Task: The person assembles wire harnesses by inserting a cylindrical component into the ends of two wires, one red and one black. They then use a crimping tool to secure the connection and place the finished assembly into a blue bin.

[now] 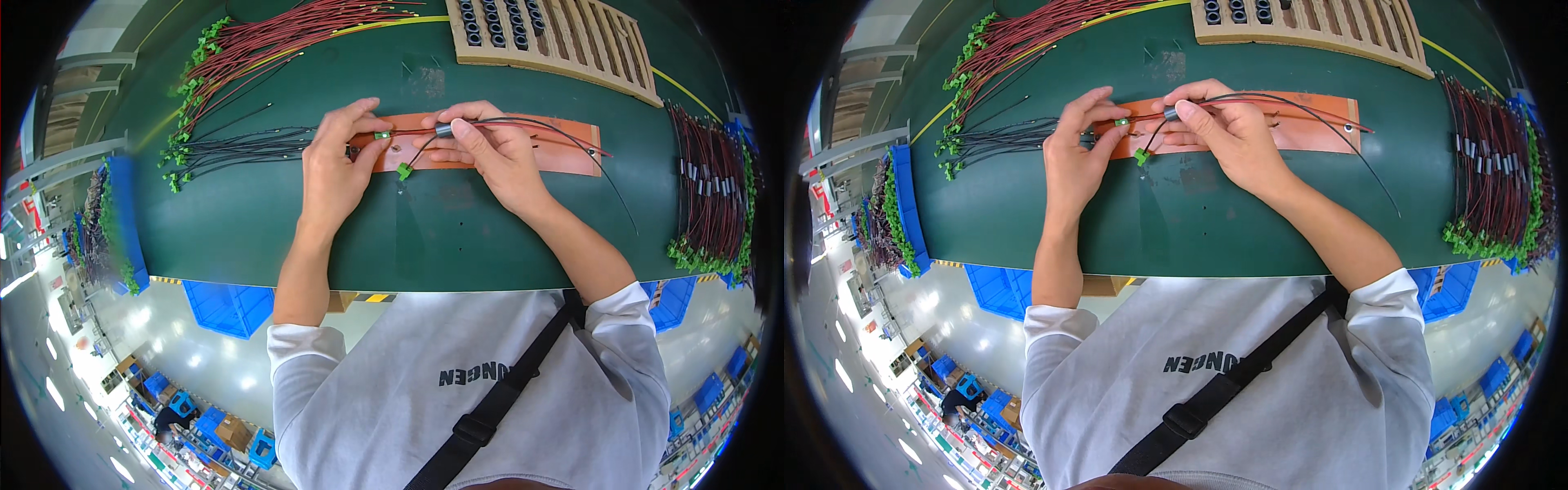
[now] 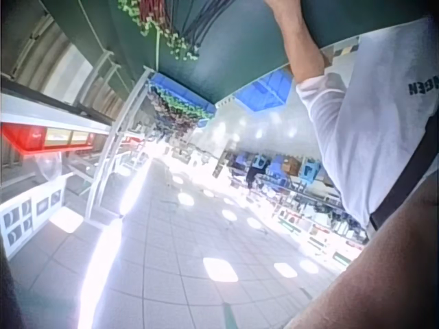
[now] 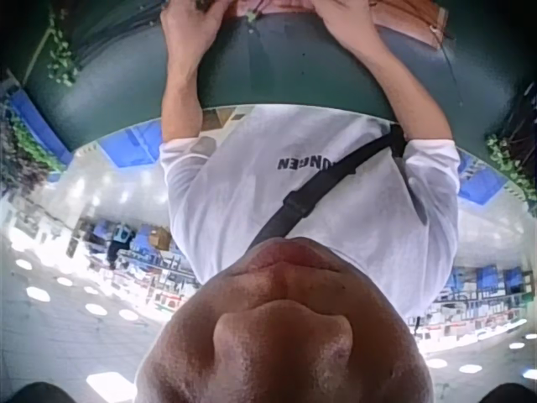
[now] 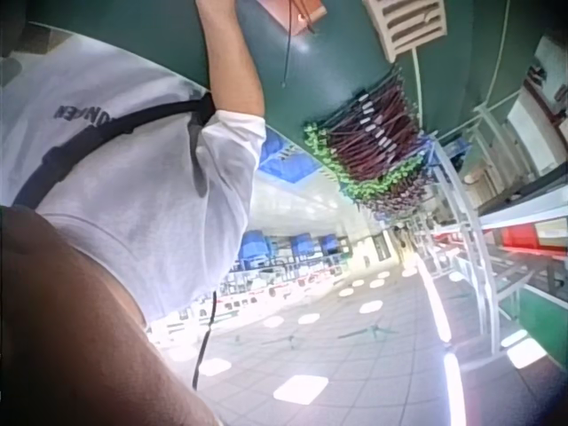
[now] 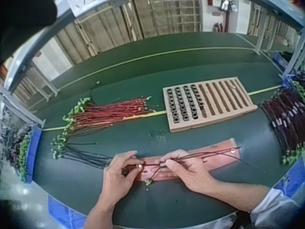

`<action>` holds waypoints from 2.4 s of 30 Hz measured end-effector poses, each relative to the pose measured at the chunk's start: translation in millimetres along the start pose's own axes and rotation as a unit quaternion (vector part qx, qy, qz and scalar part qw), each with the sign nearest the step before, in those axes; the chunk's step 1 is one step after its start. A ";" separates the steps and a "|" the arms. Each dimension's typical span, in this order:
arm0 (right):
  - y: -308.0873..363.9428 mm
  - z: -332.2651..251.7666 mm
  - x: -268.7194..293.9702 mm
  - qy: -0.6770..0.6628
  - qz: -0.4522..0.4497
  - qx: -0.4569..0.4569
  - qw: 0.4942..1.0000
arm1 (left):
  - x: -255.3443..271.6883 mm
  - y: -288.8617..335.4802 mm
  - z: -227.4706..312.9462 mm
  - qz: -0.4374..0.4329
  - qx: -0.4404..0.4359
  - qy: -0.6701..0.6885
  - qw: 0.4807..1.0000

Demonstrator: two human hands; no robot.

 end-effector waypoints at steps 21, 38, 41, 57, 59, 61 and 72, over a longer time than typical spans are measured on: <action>0.5 -0.3 1.7 -0.036 -0.017 0.002 0.999 | 16.0 2.5 -0.5 -0.083 0.090 0.126 0.984; -0.4 1.8 3.2 -0.008 -0.027 0.016 0.999 | 11.9 3.0 -3.1 -0.043 -0.046 0.023 0.998; 0.3 2.6 2.0 0.021 -0.030 0.032 0.999 | 7.8 3.6 1.2 -0.058 -0.036 0.010 0.998; 2.8 -6.5 -8.9 0.219 -0.028 0.048 0.974 | 6.7 -4.7 -0.1 -0.074 -0.129 -0.031 0.988; 0.9 -10.7 -11.5 0.240 -0.024 0.039 0.970 | 9.8 -0.3 -0.8 0.019 -0.279 -0.046 0.959; -1.1 -10.8 -12.1 0.270 -0.027 0.043 0.961 | 12.9 7.3 19.1 0.066 -0.415 -0.059 0.905; 1.6 -12.5 -11.6 0.308 -0.032 0.117 0.944 | -0.3 -36.2 27.7 0.035 -0.520 -0.248 0.817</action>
Point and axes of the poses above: each hand's wrist, its own y-axis away from the middle knuckle, its own x-axis out of the back of the hand, z = x × y, the point moved 1 cm from there along -y, towards the middle knuckle, and after that the axes turned 12 degrees about z, right-handed, at the moved point
